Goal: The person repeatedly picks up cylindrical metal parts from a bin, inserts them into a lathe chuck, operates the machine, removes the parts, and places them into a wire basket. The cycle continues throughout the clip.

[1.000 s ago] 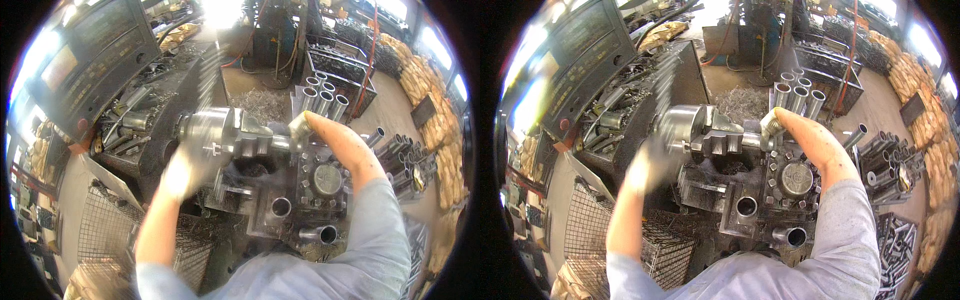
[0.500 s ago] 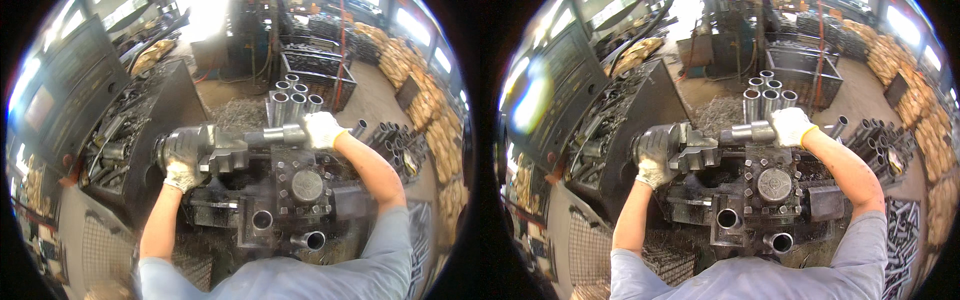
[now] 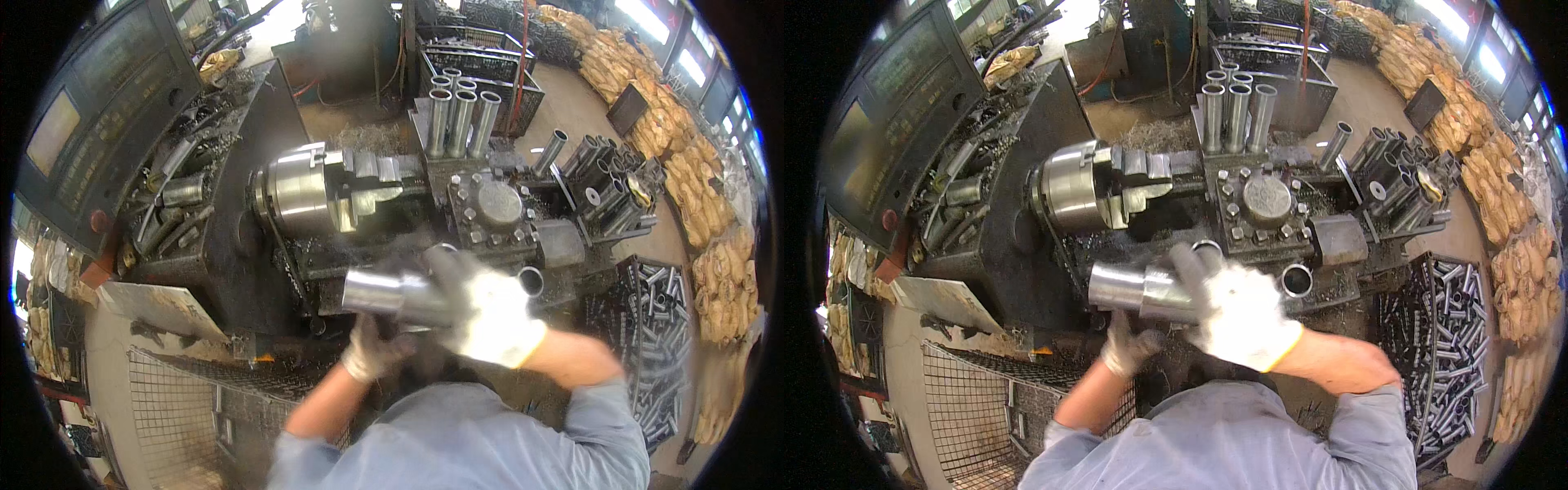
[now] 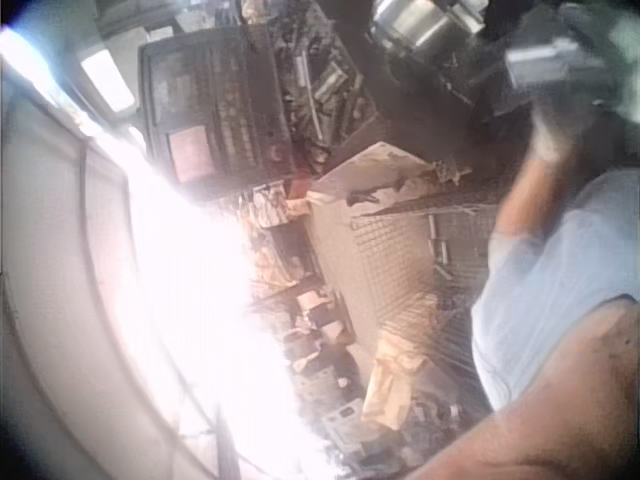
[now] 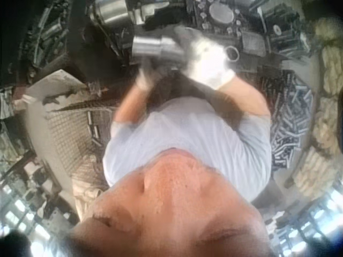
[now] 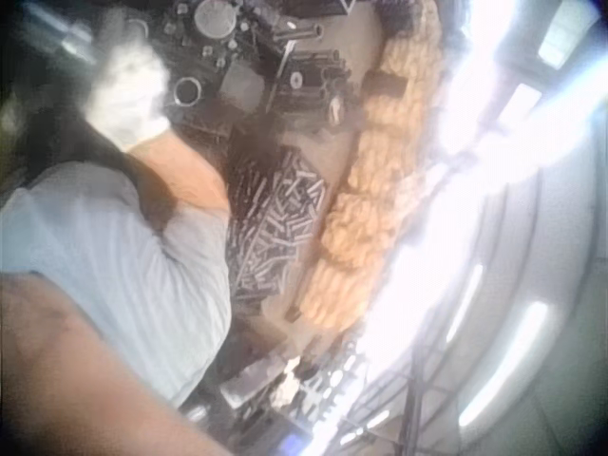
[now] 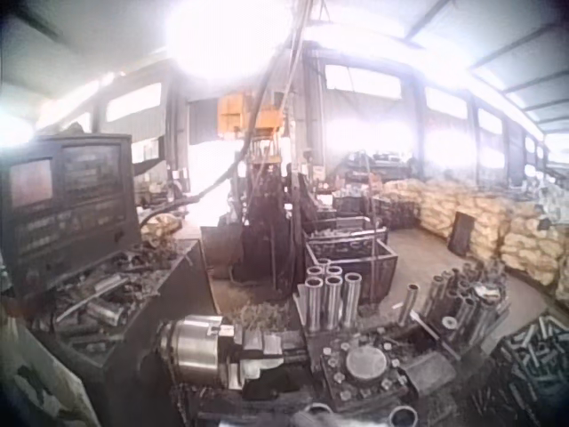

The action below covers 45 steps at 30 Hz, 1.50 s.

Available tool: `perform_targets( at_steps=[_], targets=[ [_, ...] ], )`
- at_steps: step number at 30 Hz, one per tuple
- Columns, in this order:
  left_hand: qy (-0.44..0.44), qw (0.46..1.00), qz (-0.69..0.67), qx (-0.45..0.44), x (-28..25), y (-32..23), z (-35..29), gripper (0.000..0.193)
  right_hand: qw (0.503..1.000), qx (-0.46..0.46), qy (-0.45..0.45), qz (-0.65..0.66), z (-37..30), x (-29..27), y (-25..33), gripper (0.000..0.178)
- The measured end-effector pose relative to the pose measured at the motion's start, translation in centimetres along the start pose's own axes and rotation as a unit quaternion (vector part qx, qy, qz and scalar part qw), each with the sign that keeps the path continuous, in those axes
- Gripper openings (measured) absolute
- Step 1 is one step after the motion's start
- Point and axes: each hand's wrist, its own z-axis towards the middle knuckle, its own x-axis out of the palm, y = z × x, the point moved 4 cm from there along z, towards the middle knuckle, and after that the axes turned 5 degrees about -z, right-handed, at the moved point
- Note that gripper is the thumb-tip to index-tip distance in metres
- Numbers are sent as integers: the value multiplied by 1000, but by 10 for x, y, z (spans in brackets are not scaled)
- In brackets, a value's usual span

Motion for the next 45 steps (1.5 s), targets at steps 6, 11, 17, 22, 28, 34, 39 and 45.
perform_targets(
  at_steps=[6, 11, 17, 22, 28, 34, 39, 45],
  targets=[
    [-248, 967, 60, -21, -40, 85, -42, 47, 933, 218, 279, 60, -60, 141, -39, 100],
    [-145, 985, -56, -71, -59, 103, -38, 40, 888, 222, 294, 276, -93, 224, -101, 65],
    [-80, 947, -295, -99, -111, 124, -31, 49, 848, 139, 354, 368, -106, 187, -87, 78],
    [-194, 970, 147, -13, -80, 103, -60, 47, 940, 138, 219, 224, -128, 80, -115, 64],
    [-19, 783, 553, 284, 30, 126, -20, 80, 830, 231, 72, 503, -147, 41, -174, 74],
    [-47, 781, 524, 336, 36, 101, -18, 65, 922, 231, -61, 303, -107, 72, -163, 52],
    [-228, 936, 256, 76, -36, 57, -66, 52, 918, 283, 61, 270, -110, 95, -174, 59],
    [-138, 972, -190, 4, -97, 69, -86, 86, 950, 94, 296, 9, -124, 135, -115, 37]
  ],
)
